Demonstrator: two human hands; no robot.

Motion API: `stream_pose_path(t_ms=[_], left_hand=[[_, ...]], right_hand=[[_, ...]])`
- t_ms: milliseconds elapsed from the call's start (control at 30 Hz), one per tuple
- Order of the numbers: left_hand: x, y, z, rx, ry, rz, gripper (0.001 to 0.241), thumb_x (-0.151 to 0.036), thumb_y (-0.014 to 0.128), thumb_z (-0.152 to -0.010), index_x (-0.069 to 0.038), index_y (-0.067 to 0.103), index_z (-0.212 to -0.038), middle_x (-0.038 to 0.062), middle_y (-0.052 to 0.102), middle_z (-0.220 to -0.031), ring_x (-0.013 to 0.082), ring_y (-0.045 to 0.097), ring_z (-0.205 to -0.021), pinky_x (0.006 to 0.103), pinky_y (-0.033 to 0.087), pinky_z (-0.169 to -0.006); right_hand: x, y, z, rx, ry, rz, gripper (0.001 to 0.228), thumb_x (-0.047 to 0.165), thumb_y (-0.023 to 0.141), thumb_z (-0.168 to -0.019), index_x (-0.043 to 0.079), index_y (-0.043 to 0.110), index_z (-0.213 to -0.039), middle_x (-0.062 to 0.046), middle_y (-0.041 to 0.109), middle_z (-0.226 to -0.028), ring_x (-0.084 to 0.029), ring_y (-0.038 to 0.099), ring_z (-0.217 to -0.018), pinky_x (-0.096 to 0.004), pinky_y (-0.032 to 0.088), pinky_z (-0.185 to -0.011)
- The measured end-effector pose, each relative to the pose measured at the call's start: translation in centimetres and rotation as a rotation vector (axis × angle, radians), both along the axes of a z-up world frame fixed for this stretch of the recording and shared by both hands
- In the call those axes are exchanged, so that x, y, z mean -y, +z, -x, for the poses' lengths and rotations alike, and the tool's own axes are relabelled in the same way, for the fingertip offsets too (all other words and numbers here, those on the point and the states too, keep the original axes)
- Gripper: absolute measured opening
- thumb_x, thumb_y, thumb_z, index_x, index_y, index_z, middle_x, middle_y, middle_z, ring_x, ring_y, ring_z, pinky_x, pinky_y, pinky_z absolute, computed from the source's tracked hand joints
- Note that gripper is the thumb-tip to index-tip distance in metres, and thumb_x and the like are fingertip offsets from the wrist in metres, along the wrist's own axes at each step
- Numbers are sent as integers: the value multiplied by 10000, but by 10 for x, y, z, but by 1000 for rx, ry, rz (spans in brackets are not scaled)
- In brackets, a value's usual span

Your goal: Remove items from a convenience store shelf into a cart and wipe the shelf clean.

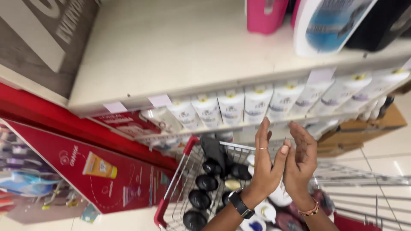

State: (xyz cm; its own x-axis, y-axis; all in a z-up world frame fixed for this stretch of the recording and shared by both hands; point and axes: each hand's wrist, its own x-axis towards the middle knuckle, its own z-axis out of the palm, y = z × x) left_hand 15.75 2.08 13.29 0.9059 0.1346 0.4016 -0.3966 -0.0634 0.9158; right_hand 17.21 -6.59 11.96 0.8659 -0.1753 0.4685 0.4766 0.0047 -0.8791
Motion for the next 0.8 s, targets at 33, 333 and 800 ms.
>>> stream_pose_path(t_ms=[33,333,800], left_hand=[[-4,14,-9,53,-6,-15,760,-362,505,-1106,39,159,-1650,270,243,-1692,376,310,-1580,459,282,-1296],[-41,124,-121,296,125,-112,800,-416,490,-1087,75,170,-1631,310,261,-1656,414,315,-1551,461,285,-1262],[-51,129,-279,138,280,-56,941,-575,459,-1031,216,259,-1500,422,329,-1536,490,321,-1476,487,257,-1225]], right_hand=[[-4,15,-10,51,1,23,413,13,483,-1066,-25,426,-1473,-176,504,-1532,-273,475,-1478,-430,373,-1262],[-43,114,-140,252,72,138,494,144,382,-1124,-33,292,-1577,-219,341,-1650,-310,328,-1553,-431,268,-1289],[-68,127,-272,67,-101,218,834,531,433,-1083,-69,148,-1587,-299,302,-1611,-368,332,-1502,-396,268,-1218]])
